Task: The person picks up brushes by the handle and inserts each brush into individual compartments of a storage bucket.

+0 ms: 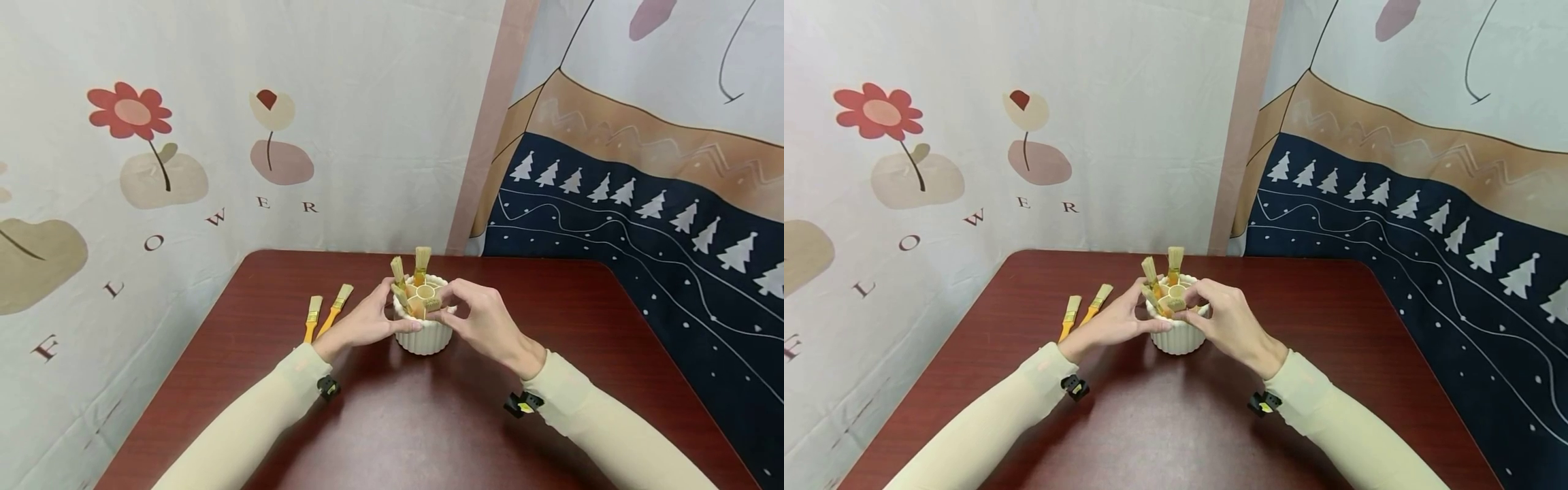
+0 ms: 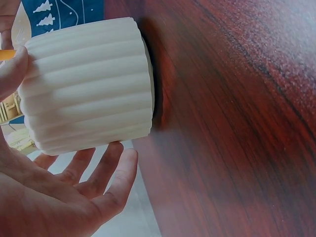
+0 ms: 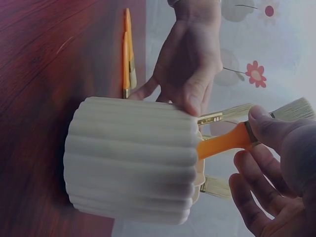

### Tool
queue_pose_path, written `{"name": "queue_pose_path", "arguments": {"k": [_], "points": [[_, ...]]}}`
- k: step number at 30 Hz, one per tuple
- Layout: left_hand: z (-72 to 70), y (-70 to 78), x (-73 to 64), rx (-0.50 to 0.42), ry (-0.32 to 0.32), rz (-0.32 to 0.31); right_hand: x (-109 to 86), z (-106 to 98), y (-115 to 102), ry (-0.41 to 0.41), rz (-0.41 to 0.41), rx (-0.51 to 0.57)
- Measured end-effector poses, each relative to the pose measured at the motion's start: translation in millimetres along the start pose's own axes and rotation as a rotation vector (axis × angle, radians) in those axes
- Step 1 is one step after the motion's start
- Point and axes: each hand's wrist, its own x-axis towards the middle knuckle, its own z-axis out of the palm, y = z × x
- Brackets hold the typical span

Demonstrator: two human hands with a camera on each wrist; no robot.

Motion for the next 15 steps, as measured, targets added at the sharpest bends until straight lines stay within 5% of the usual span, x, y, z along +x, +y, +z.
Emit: {"name": "queue_pose_path", "arguments": {"k": [15], "points": [[-0.4,-1.3,1.2,-0.029,-0.013,0.004,-2.6,5.1,5.2,-0.032,0.009,0.01]]}}
